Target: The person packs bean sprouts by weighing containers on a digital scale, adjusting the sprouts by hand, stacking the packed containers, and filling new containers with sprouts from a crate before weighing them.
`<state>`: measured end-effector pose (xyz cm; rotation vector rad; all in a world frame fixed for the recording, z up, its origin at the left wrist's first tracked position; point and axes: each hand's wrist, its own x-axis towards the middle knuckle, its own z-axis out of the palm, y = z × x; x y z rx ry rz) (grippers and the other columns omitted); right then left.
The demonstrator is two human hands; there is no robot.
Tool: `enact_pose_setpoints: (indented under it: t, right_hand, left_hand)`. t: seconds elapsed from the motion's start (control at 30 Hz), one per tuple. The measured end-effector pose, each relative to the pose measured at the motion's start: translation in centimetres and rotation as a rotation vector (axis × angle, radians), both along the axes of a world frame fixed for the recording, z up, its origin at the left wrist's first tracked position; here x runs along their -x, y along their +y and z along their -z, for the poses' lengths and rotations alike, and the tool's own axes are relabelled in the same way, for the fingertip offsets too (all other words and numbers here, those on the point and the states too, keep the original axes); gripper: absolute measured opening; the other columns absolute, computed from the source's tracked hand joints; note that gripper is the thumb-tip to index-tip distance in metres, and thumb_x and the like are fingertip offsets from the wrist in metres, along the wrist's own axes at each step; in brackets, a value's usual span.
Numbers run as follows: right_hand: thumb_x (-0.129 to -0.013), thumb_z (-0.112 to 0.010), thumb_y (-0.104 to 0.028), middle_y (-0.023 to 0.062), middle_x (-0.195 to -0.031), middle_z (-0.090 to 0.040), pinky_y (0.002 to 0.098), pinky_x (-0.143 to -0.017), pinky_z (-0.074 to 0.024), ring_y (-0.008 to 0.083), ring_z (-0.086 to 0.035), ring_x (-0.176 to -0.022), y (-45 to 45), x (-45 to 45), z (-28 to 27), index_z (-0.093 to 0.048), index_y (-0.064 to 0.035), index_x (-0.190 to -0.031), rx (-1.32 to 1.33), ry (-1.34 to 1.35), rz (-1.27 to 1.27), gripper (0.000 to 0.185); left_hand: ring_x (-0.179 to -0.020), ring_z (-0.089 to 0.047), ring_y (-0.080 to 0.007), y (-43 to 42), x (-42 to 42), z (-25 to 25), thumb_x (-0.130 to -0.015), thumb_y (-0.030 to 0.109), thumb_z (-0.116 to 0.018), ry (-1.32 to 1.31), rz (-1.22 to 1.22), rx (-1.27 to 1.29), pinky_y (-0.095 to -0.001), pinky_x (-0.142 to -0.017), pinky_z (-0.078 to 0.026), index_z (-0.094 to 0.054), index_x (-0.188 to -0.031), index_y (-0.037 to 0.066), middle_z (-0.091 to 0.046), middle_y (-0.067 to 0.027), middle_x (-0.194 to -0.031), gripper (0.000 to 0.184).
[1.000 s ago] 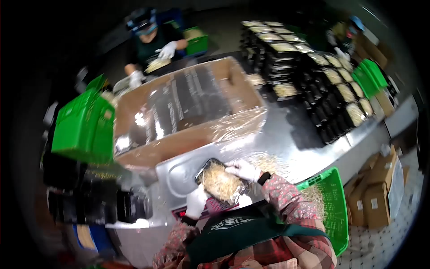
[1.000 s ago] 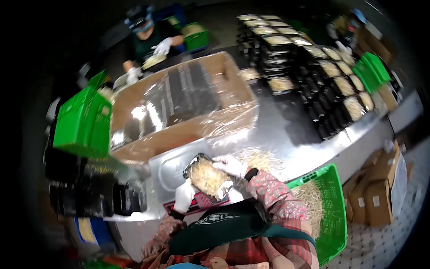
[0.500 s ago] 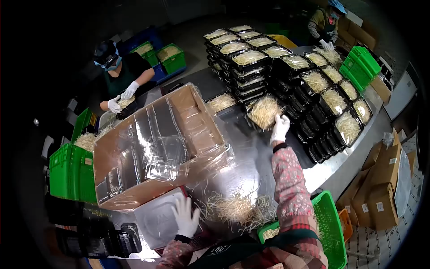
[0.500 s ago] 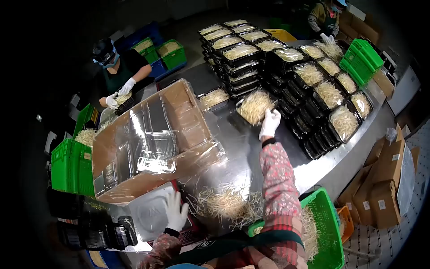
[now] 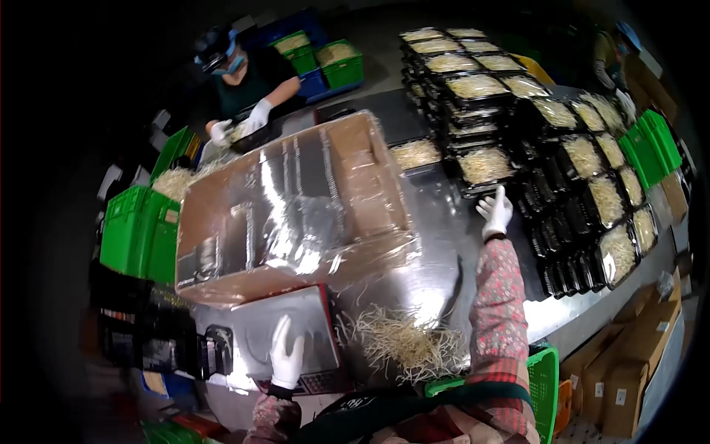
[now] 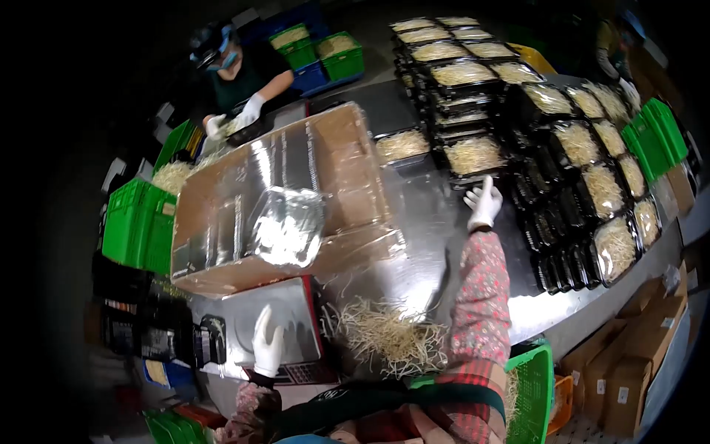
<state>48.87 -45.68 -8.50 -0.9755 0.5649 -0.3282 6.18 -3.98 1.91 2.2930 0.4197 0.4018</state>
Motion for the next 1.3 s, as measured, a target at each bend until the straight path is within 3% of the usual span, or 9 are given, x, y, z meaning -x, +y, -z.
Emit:
enact_pose_setpoints:
  t: [0.3, 0.33, 0.4, 0.57, 0.67, 0.7, 0.9, 1.13, 1.3]
  right_hand:
    - [-0.098, -0.060, -0.021, 0.0040, -0.107, -0.061, 0.0271, -0.077, -0.0494, 0.0130, -0.057, -0.088, -4.3, 27.1, 7.4, -0.058, -0.0061, -0.127, 0.540, 0.141, -0.672, 0.033]
    - [-0.098, -0.059, -0.020, 0.0055, -0.112, -0.060, 0.0277, -0.080, -0.0489, 0.0138, -0.056, -0.093, -3.1, 30.3, 6.1, -0.057, -0.0050, -0.128, 0.607, 0.148, -0.636, 0.033]
    - [-0.099, -0.057, -0.017, 0.0070, -0.119, -0.057, 0.0291, -0.083, -0.0483, 0.0156, -0.055, -0.098, -3.0, 34.8, 5.7, -0.056, -0.0028, -0.129, 0.778, 0.145, -0.689, 0.033]
    - [-0.096, -0.061, -0.015, 0.0128, -0.103, -0.067, 0.0315, -0.084, -0.0490, 0.0206, -0.061, -0.094, 1.8, 42.7, 2.8, -0.062, -0.0019, -0.122, 1.307, 0.168, -0.704, 0.029]
    - [-0.094, -0.064, -0.022, 0.0091, -0.113, -0.069, 0.0442, -0.114, -0.0277, 0.0238, -0.060, -0.110, 4.9, 45.7, 1.0, -0.064, -0.0071, -0.120, 1.631, 0.338, -0.639, 0.030]
    - [-0.093, -0.065, -0.025, 0.0057, -0.115, -0.068, 0.0499, -0.119, -0.0128, 0.0247, -0.059, -0.114, 5.2, 46.4, 1.4, -0.063, -0.0102, -0.120, 1.696, 0.369, -0.617, 0.031]
    - [-0.087, -0.069, -0.028, 0.0059, -0.114, -0.068, 0.0555, -0.114, -0.0194, 0.0244, -0.058, -0.116, 6.9, 48.8, 2.0, -0.069, -0.0155, -0.107, 1.918, 0.152, -0.519, 0.024]
    - [-0.084, -0.071, -0.028, 0.0063, -0.103, -0.068, 0.0554, -0.113, -0.0193, 0.0272, -0.058, -0.109, 8.6, 48.7, 0.2, -0.068, -0.0159, -0.103, 1.823, 0.102, -0.363, 0.023]
    - [-0.084, -0.068, -0.027, 0.0087, -0.114, -0.064, 0.0556, -0.109, -0.0259, 0.0302, -0.057, -0.113, 11.0, 50.0, -0.4, -0.063, -0.0121, -0.115, 1.618, -0.008, -0.221, 0.035]
  left_hand:
    - [-0.140, -0.020, -0.0531, 22.8, 18.3, 1.9, -0.069, 0.049, -0.080, 0.409, -0.905, -0.690, -0.0565, -0.118, -0.013, -0.034, -0.142, -0.011, -0.031, -0.0342, -0.148, 0.105]
    - [-0.136, -0.035, -0.0453, 24.8, 19.7, 3.2, -0.066, 0.050, -0.082, 0.471, -0.937, -0.825, -0.0541, -0.110, -0.034, -0.046, -0.136, -0.007, -0.044, -0.0283, -0.142, 0.097]
    - [-0.126, -0.048, -0.0415, 28.9, 22.1, 6.0, -0.075, 0.043, -0.076, 0.645, -0.718, -0.378, -0.0529, -0.108, -0.036, -0.052, -0.135, 0.000, -0.055, -0.0250, -0.131, 0.077]
    - [-0.104, -0.064, -0.0315, 31.3, 23.6, 10.6, -0.088, 0.022, -0.063, 0.417, -0.643, -0.504, -0.0429, -0.094, -0.048, -0.065, -0.120, 0.005, -0.068, -0.0165, -0.110, 0.037]
    - [-0.081, -0.068, -0.0309, 32.7, 24.3, 12.2, -0.079, 0.014, -0.071, 0.032, -0.659, -0.480, -0.0390, -0.077, -0.054, -0.073, -0.098, 0.006, -0.071, -0.0128, -0.088, 0.021]
    - [-0.079, -0.068, -0.0305, 32.8, 24.3, 11.7, -0.077, 0.014, -0.074, 0.034, -0.706, -0.380, -0.0386, -0.075, -0.054, -0.072, -0.093, 0.005, -0.071, -0.0128, -0.086, 0.018]
    - [-0.054, -0.048, -0.0208, 33.7, 24.2, 7.4, -0.077, 0.030, -0.083, 0.018, -0.827, -0.257, -0.0353, -0.057, -0.042, -0.056, -0.062, 0.002, -0.052, -0.0087, -0.056, 0.041]
    - [-0.063, -0.047, -0.0139, 22.8, 11.5, 0.4, -0.091, 0.011, -0.067, -0.514, -0.357, 0.018, -0.0322, -0.060, -0.042, -0.058, -0.078, -0.002, -0.057, -0.0076, -0.068, 0.021]
    - [-0.091, -0.063, -0.0315, 1.9, 1.3, -2.2, -0.089, 0.007, -0.064, -0.255, 0.646, 0.031, -0.0379, -0.084, -0.049, -0.065, -0.103, -0.001, -0.066, -0.0163, -0.094, 0.017]
